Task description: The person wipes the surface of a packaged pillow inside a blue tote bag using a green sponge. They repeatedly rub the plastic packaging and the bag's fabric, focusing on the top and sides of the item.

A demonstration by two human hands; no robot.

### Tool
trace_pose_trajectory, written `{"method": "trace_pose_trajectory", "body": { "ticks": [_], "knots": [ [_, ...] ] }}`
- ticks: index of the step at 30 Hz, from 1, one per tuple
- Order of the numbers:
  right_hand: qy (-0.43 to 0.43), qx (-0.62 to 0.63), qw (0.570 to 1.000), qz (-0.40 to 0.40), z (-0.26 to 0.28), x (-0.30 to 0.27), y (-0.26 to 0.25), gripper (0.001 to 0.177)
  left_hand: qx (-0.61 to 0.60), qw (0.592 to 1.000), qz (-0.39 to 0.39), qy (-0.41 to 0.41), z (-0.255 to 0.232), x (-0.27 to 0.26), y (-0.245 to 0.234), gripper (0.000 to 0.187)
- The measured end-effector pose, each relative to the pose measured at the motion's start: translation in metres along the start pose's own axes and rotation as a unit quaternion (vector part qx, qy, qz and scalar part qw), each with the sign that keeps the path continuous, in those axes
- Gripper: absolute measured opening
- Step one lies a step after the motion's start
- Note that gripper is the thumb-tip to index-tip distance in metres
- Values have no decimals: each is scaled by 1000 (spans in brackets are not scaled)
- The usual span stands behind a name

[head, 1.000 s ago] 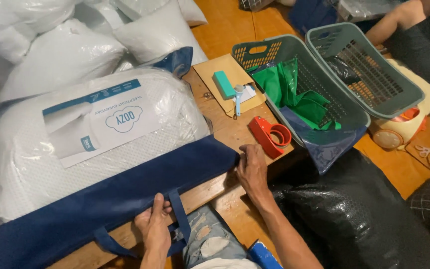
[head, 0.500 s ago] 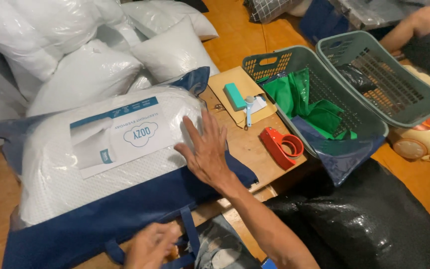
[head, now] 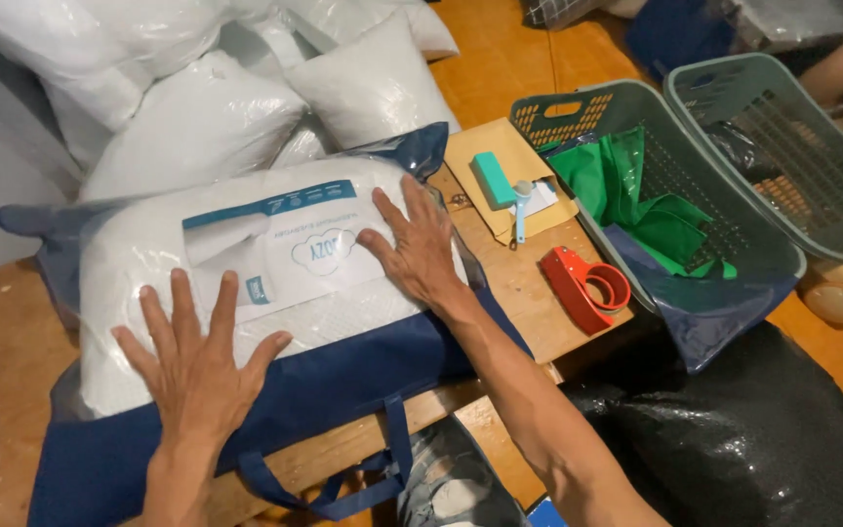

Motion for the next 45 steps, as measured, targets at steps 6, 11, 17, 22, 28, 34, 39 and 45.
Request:
{"method": "trace_pose_trajectory", "body": {
  "ticks": [6, 11, 17, 22, 28, 34, 39, 45],
  "knots": [
    [-29, -34, 999, -22, 36, 5, -24, 51, 7, 1000, 6, 8, 2, -9, 7, 98],
    [50, -63, 995, 52, 61, 35, -21, 94, 5, 999, 40, -1, 3, -7, 2, 96],
    [166, 1, 974, 156, 54, 48, -14, 106, -6, 997, 71, -16, 0, 3, 3, 94],
    [184, 10, 969, 163, 53, 54, -21, 113, 1, 997, 80, -16, -4, 8, -1, 92],
    [196, 18, 964, 179, 45, 56, -17, 114, 103, 972, 205, -50, 4, 34, -20, 111],
    [161, 48, 980, 107, 25, 44, 2, 108, 26, 991, 72, -111, 18, 41, -18, 90],
    [121, 29, 991, 54, 19, 42, 12, 107, 4, 938, 292, -187, 9, 55, -46, 105],
    [135, 27, 987, 87, 22, 42, 6, 108, 63, 962, 230, -135, 17, 85, -47, 113]
  ]
}}
Point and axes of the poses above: each hand's wrist, its own x-axis towards the middle knuckle, its own y-axis out of the palm, z = x × y, the point moved 2 cm from there along x, towards the middle knuckle, and after that the axes turned 15 degrees about x, right-handed, at the moved point
